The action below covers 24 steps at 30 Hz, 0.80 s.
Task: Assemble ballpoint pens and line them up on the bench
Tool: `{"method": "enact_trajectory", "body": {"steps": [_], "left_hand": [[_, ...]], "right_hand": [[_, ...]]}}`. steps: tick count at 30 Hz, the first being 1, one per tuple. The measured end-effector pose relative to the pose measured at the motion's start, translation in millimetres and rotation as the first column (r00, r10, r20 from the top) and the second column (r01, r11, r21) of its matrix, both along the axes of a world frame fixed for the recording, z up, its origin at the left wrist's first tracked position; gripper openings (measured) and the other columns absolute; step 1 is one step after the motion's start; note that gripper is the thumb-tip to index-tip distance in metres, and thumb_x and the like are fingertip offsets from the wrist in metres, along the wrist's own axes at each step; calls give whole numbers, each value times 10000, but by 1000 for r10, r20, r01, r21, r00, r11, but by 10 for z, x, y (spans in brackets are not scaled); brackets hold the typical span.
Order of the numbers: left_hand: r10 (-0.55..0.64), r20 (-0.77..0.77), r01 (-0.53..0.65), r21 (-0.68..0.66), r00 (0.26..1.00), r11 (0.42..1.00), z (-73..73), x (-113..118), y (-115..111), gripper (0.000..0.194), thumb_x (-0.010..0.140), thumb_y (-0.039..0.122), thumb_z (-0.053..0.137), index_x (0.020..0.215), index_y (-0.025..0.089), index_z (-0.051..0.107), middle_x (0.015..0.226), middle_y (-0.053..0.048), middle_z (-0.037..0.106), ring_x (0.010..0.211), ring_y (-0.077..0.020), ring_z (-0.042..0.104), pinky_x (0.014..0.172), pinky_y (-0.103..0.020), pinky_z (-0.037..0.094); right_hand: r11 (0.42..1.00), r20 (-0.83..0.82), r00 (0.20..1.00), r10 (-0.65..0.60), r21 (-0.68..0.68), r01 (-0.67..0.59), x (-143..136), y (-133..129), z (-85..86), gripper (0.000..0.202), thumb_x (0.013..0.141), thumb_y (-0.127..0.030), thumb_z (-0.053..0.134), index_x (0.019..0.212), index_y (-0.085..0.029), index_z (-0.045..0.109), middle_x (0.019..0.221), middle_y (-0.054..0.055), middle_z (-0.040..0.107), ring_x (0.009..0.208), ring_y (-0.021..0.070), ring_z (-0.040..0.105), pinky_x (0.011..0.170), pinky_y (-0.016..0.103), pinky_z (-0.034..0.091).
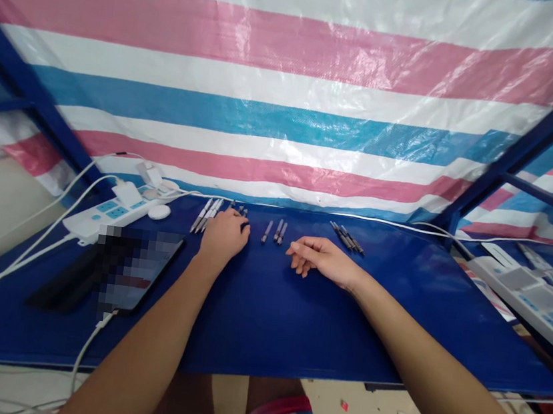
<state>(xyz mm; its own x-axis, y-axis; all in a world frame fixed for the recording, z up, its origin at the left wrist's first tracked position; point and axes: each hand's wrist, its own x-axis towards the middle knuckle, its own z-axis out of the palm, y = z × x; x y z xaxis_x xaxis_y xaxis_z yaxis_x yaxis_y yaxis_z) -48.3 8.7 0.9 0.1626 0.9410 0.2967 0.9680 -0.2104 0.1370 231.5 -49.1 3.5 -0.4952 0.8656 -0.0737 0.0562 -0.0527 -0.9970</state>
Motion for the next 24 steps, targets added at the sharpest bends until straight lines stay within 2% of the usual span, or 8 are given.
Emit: {"method": "enact_trajectory", "body": {"steps": [8, 13, 17, 20, 24], "left_hand": [[40, 67, -42, 37, 997, 998, -73, -185, 161, 393, 927, 225, 574, 1200, 238, 856, 1287, -160, 744, 1189, -373, 647, 1074, -539, 514], [92, 42, -94, 51, 995, 994, -85, -230, 213, 400, 935, 213, 548, 1189, 210, 857, 1336, -186, 715, 1185, -426, 616, 999, -591, 529], [104, 61, -109, 84, 993, 990, -91, -253, 218, 428, 954, 183, 523, 1240, 241, 836, 1388, -163, 664, 1208, -398, 616, 999, -554, 527], [67, 111, -81, 126, 992, 989, -61, -220, 201, 402, 981, 206, 530, 1265, 229, 813, 1360, -155, 662, 1223, -359, 629, 1038, -492, 516], [-88, 219, 68, 98, 972, 993, -32, -48, 128, 314, 1019, 310, 556, 1163, 215, 817, 1146, -129, 736, 1131, -319, 675, 1025, -422, 517]], "right_hand": [[1000, 37, 999, 6, 19, -6, -11, -10, 7, 468, 964, -645, 734, 1009, -180, 755, 817, 55, 754, 694, 161, 706, 645, 288, 584], [1000, 44, 999, 16, 23, -17, -3, -6, 13, 476, 963, -652, 732, 1008, -179, 753, 825, 55, 757, 702, 160, 712, 652, 284, 587], [999, 43, 999, 25, 25, -26, 3, 0, 7, 476, 967, -647, 731, 1013, -174, 753, 831, 57, 759, 707, 160, 715, 655, 284, 588], [999, 41, 999, 28, 27, -29, 5, 6, 0, 474, 967, -646, 731, 1015, -175, 754, 827, 58, 762, 703, 162, 714, 656, 287, 589], [999, 40, 999, 27, 27, -29, 6, 8, -6, 468, 968, -646, 731, 1013, -181, 752, 823, 57, 762, 697, 162, 710, 652, 287, 588]]}}
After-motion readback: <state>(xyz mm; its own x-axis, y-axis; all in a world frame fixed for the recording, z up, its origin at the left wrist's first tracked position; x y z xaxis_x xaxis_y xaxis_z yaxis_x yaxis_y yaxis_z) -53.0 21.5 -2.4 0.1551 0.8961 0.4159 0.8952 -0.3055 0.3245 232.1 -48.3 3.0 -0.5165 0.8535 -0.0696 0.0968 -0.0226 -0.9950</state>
